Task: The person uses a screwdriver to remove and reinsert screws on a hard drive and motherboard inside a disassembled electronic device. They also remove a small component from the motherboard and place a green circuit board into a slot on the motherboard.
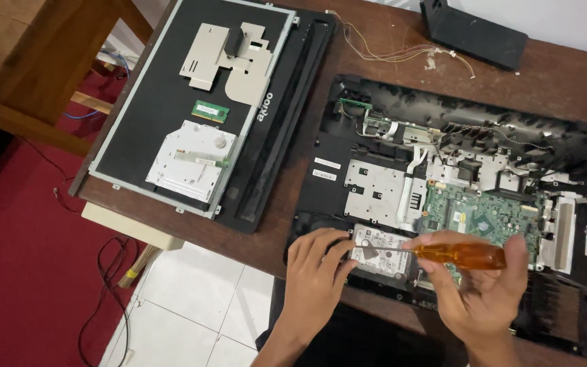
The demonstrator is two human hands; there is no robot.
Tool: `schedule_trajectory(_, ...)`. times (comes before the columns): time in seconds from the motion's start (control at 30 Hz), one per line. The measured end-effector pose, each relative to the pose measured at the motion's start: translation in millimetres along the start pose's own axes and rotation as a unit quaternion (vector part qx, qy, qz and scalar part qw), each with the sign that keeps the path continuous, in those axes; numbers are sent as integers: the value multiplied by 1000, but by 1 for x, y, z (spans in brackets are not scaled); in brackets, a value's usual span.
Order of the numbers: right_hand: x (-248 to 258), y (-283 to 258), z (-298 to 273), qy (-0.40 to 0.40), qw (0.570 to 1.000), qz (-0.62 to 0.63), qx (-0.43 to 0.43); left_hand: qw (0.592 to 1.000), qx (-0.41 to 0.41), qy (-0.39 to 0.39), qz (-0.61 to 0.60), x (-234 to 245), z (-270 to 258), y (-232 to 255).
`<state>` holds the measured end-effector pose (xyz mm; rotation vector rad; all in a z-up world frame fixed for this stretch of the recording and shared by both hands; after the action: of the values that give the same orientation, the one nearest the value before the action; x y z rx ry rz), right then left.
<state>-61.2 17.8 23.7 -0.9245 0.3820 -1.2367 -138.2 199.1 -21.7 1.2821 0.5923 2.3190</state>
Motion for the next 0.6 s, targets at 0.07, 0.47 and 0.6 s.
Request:
schedule_trajectory(0.07, -1, -3, 3, -9, 1000, -21, -1, 1000, 8, -17, -1, -2, 0, -1)
schedule_trajectory(0.47, -3, 0, -1, -24, 999, -19, 14, 1000, -1, -13, 8, -2, 0, 0)
schedule_trajectory(0.6, -5, -2, -1, -26, 999, -29, 19, 1000, -1, -3, 8, 0, 1, 1)
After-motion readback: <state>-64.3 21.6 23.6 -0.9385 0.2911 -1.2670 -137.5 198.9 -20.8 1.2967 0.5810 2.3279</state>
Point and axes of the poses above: each hand's wrist, its own z-axis towards the middle knuckle, its own x-axis out of the back of the hand, y = z × x, the point moved 8 cm from there along z, towards the middle knuckle, and after that the axes turned 1 degree about -x, right-handed, at the moved point
